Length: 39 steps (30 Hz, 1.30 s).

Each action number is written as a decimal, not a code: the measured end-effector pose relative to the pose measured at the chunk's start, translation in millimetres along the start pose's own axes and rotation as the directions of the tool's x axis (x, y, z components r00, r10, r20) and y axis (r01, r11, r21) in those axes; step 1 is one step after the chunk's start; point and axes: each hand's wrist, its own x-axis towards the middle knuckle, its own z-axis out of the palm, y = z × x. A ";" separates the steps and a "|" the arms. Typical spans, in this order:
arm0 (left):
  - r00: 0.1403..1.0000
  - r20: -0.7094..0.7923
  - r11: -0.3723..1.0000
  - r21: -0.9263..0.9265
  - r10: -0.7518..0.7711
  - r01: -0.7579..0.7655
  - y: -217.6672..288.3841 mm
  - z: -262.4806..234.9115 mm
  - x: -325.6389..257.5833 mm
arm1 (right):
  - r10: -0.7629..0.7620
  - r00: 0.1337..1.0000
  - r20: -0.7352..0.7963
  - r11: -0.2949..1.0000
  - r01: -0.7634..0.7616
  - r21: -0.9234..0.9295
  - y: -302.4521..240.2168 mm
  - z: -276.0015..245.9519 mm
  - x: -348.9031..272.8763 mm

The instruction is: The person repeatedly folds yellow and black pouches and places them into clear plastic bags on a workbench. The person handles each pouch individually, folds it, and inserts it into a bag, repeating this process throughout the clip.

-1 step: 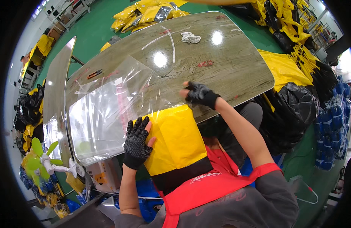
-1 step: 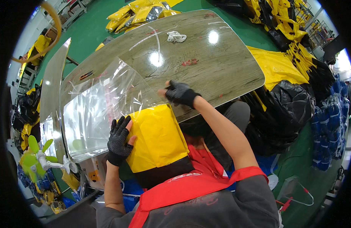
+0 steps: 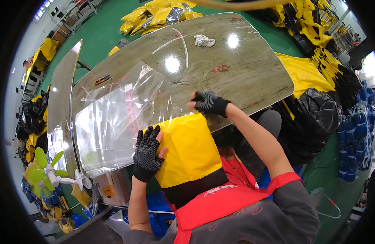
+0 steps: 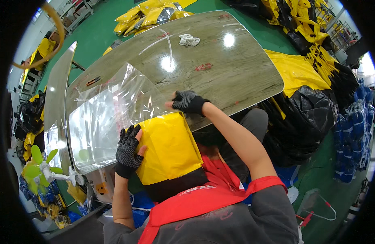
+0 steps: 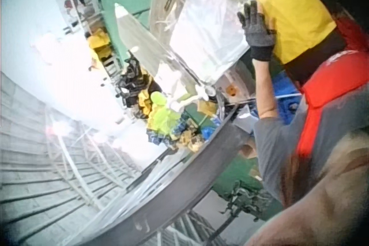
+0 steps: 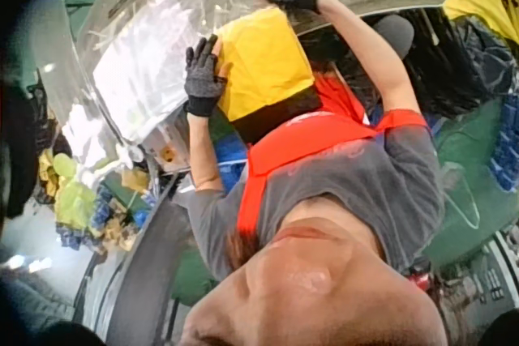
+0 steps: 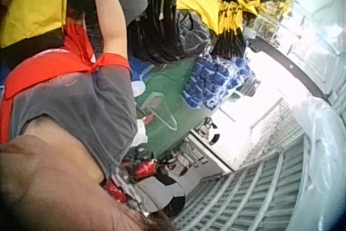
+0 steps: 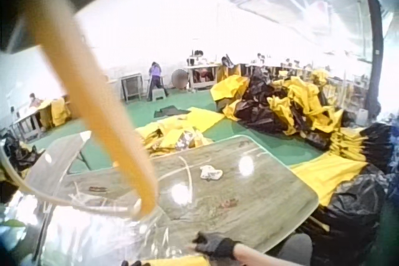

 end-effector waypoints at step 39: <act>0.822 0.380 -0.032 -0.913 -0.423 0.406 38.0 65.8 -58.6 | 0.295 0.954 0.055 0.786 -0.275 0.553 9.1 49.4 -192.3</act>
